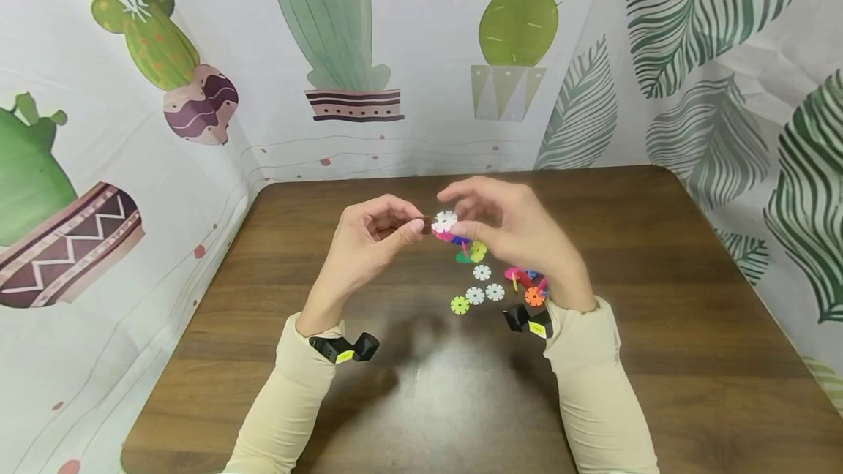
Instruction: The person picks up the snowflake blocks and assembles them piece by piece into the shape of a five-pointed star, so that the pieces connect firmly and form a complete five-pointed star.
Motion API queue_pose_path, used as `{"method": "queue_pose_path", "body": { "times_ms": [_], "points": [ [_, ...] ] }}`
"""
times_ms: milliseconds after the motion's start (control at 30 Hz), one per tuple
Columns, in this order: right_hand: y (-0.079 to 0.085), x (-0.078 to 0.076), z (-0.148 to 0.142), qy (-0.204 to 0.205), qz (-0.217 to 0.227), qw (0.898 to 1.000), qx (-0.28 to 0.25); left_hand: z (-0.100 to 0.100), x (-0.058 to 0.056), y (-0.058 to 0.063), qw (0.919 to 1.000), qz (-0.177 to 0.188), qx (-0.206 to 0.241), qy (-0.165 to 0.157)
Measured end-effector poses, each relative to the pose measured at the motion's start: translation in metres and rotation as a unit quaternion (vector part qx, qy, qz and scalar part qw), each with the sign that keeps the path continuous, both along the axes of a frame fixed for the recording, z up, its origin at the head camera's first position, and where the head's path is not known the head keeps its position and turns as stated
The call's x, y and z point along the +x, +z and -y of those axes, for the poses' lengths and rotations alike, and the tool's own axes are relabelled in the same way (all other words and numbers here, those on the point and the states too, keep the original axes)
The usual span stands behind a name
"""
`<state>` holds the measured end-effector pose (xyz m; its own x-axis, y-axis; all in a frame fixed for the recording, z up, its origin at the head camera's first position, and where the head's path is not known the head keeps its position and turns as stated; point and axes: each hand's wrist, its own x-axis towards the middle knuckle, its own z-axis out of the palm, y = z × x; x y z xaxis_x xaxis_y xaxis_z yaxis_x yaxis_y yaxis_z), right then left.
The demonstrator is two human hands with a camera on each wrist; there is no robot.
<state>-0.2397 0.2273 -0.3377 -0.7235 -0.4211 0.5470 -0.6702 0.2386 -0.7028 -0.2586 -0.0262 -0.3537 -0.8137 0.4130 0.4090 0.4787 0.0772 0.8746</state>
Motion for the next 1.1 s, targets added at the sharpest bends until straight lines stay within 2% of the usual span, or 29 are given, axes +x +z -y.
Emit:
{"method": "queue_pose_path", "body": {
  "times_ms": [100, 267, 633, 967, 1100],
  "points": [
    [-0.0017, -0.0011, -0.001, 0.005, -0.011, 1.0, -0.027, 0.0, -0.0004, -0.0009, 0.9999, 0.004, -0.011, -0.007],
    [-0.0023, -0.0008, -0.0001, -0.004, -0.019, 0.999, -0.043, -0.002, -0.0001, -0.001, 0.9992, 0.006, -0.03, -0.025],
    [-0.001, -0.0001, 0.004, -0.029, 0.017, 0.999, -0.039, -0.005, 0.0012, -0.0028, 0.9983, 0.018, -0.041, -0.037],
    [-0.0024, -0.0018, 0.0076, -0.018, 0.009, 0.999, -0.04, -0.0077, 0.0027, -0.0051, 0.997, 0.008, -0.075, -0.021],
    [-0.001, 0.0002, 0.0042, -0.041, -0.005, 0.999, -0.035, -0.0069, 0.0016, -0.0045, 0.9967, -0.008, -0.08, -0.01]
  ]
}}
